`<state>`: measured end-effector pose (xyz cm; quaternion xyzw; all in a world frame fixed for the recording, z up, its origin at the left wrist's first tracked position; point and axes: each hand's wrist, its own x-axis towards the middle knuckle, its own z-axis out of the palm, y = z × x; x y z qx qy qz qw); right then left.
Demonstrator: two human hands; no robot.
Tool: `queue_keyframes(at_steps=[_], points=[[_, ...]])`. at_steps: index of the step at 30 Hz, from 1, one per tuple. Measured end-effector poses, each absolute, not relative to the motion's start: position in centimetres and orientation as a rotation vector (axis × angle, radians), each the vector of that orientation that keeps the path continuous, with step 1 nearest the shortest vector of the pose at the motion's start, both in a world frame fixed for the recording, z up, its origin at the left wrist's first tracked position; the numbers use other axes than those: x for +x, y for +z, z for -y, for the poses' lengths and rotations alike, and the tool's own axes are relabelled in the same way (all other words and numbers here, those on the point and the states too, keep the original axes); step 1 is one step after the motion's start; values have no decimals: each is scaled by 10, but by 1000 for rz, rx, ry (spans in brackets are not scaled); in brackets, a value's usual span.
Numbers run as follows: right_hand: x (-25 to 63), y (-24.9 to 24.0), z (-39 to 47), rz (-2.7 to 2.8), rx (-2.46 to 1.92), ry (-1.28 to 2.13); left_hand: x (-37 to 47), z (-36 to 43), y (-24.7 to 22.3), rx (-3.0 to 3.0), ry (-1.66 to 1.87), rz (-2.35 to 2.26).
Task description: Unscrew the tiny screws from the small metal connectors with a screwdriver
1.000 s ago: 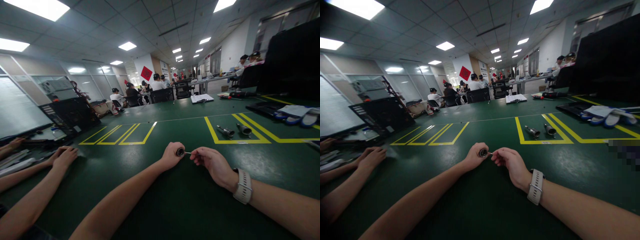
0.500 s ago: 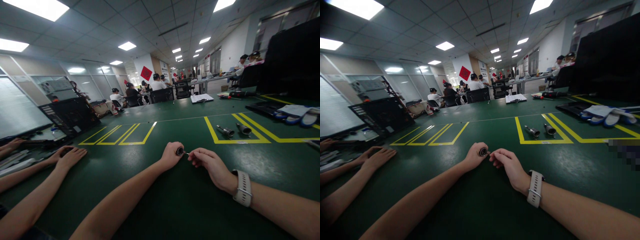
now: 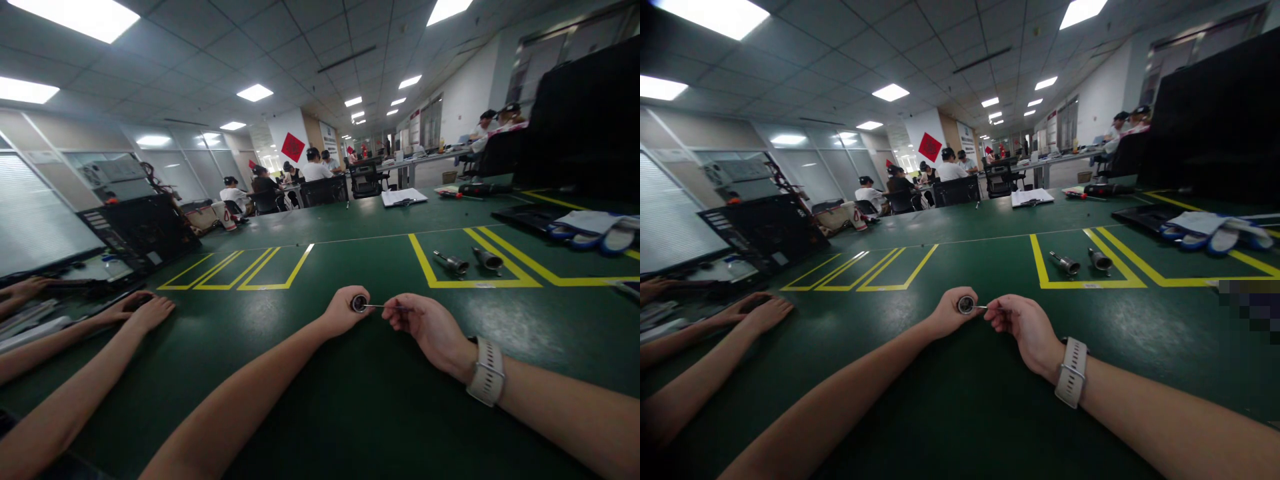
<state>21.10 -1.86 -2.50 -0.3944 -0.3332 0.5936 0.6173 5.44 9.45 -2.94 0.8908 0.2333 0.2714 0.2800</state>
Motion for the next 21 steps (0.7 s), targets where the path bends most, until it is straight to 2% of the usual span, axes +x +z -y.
queue_keyframes(at_steps=[11, 21], points=[[207, -17, 24, 789, -946, 1297, 56, -94, -28, 2506, 723, -814], [209, -24, 24, 970, -1136, 1074, 56, -94, -29, 2391, 777, -942]])
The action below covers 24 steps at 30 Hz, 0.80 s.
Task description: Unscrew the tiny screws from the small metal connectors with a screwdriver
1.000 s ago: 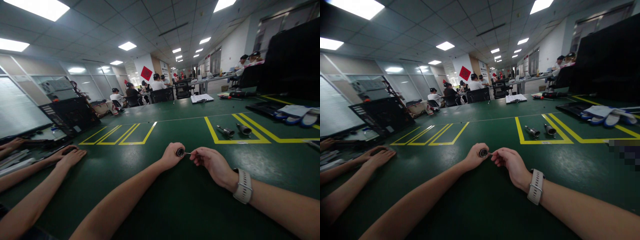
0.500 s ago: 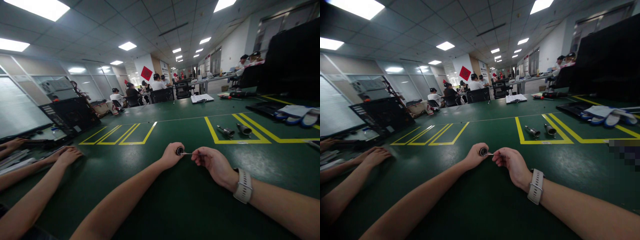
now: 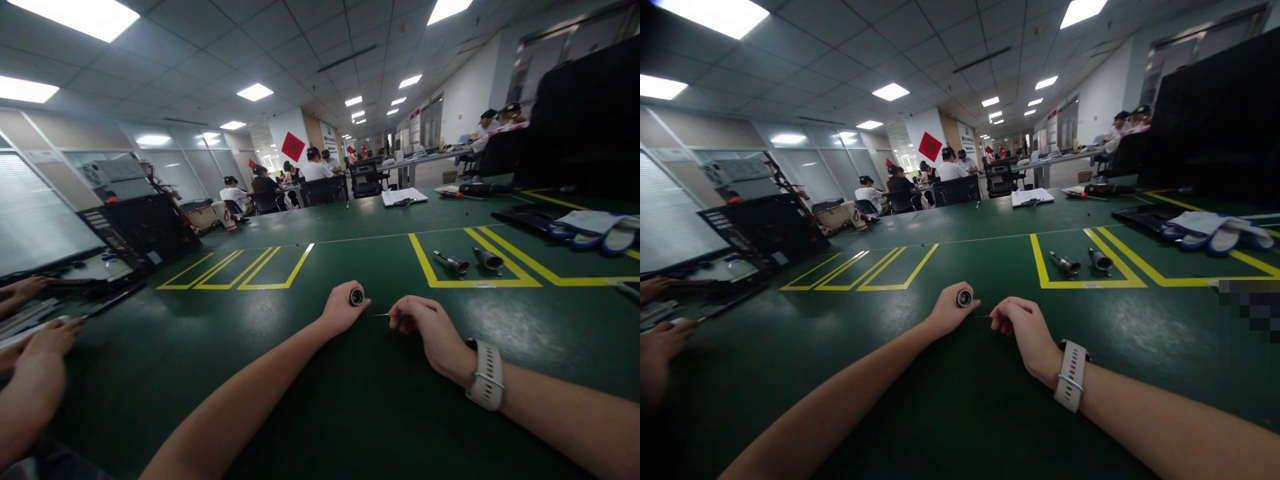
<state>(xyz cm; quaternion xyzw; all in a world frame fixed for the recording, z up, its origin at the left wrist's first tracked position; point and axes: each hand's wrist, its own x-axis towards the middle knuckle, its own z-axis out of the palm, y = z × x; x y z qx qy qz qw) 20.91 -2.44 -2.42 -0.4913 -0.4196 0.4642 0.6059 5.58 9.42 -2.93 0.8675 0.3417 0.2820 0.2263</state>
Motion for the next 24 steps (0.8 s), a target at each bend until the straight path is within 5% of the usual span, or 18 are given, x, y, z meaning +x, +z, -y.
queue_keyframes(at_steps=[24], points=[[208, -25, 24, 1018, -1212, 1033, 56, -90, -24, 2464, 623, -770]])
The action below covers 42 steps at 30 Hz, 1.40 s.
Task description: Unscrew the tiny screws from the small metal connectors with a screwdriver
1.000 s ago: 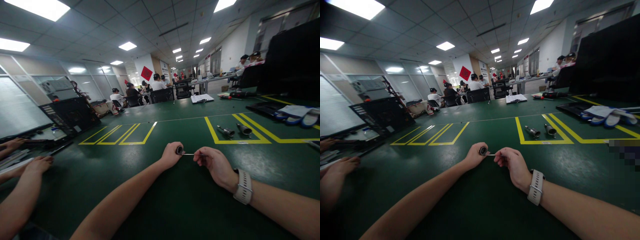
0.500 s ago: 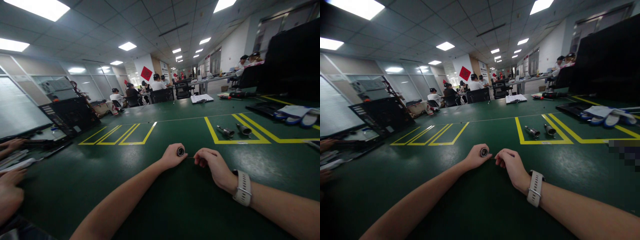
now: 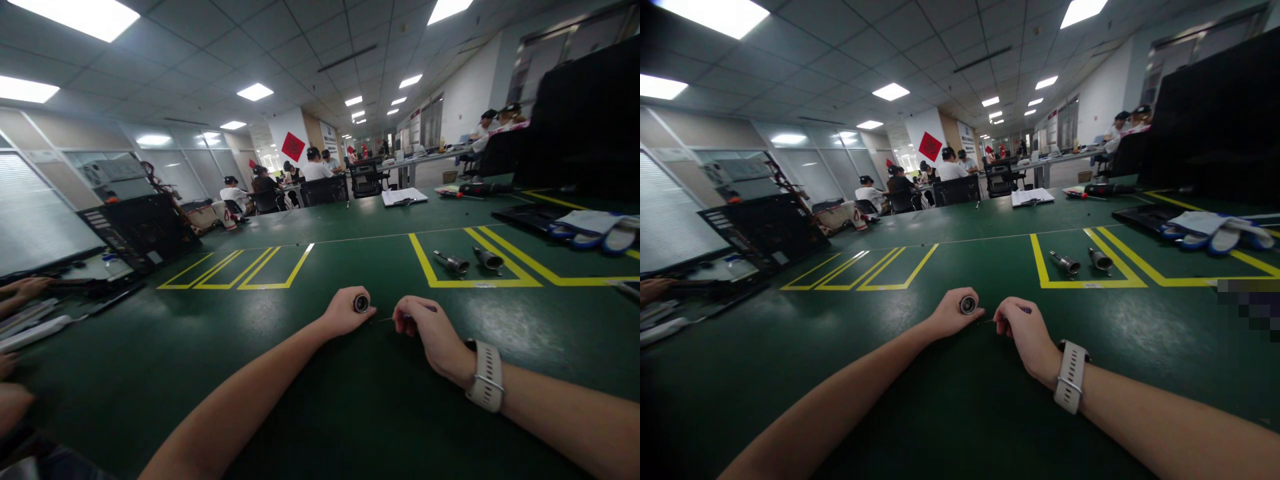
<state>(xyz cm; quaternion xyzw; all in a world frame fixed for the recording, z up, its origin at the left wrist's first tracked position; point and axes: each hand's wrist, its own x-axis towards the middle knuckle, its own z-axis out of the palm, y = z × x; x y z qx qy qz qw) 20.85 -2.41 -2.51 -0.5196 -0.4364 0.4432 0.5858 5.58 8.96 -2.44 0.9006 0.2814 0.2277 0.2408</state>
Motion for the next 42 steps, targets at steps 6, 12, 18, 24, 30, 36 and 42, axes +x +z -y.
queue_keyframes(at_steps=[6, 12, 18, 24, 30, 36, 42], points=[[209, -25, 24, 1001, -1210, 1020, 55, -87, -22, 2505, 525, -704], [208, -22, 26, 903, -1166, 993, 55, -88, -24, 2516, 551, -664], [205, -24, 25, 849, -957, 1086, 55, -94, -31, 2423, 774, -729], [205, -22, 25, 828, -847, 1201, 55, -97, -32, 2432, 858, -722], [203, -20, 26, 869, -912, 1238, 56, -95, -29, 2404, 834, -679], [202, -15, 28, 948, -982, 1270, 55, -94, -28, 2361, 752, -646], [203, -13, 27, 941, -985, 1302, 56, -93, -28, 2327, 710, -638]])
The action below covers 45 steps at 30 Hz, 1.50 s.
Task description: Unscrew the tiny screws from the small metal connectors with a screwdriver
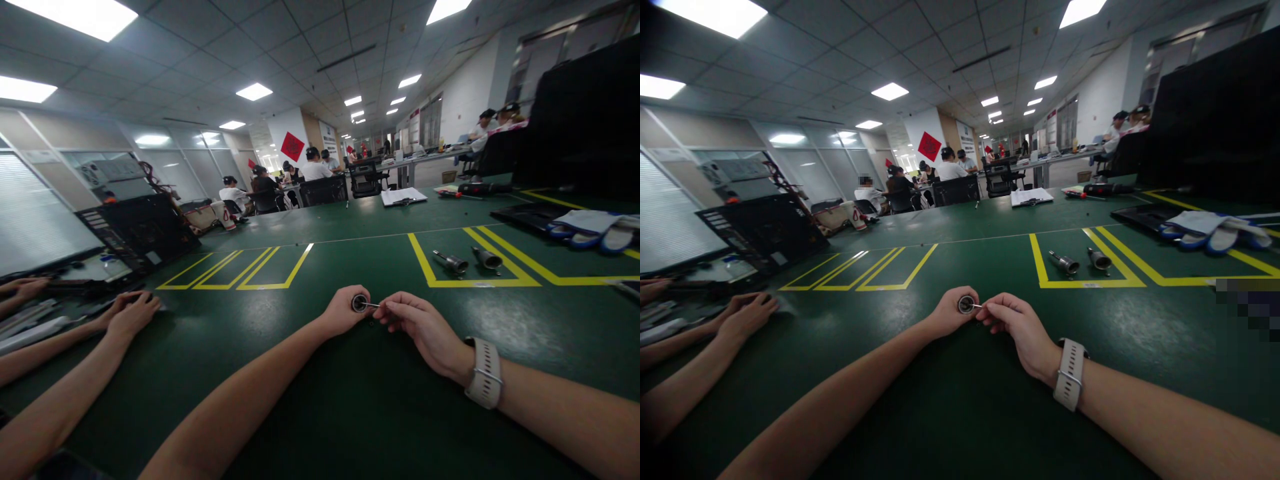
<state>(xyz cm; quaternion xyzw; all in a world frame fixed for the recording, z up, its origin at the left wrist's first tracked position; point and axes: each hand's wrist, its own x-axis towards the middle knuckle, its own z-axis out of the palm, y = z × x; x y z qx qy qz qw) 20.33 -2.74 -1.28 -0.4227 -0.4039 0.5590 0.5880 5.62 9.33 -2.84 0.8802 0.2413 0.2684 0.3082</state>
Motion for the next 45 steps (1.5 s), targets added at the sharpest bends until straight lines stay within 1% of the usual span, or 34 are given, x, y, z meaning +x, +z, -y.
queue_keyframes(at_steps=[6, 18, 25, 33, 37, 41, 45], points=[[204, -15, 24, 843, -924, 1339, 56, -93, -29, 2319, 729, -646], [203, -15, 25, 920, -991, 1251, 55, -92, -26, 2489, 763, -737], [205, -11, 27, 872, -960, 1331, 54, -93, -27, 2370, 826, -574], [205, -16, 26, 885, -912, 1334, 55, -92, -26, 2224, 834, -575], [202, -12, 28, 901, -974, 1299, 54, -94, -29, 2330, 870, -675], [201, -11, 29, 937, -1011, 1283, 54, -94, -29, 2485, 824, -802], [202, -11, 27, 918, -994, 1302, 54, -94, -28, 2578, 780, -755]])
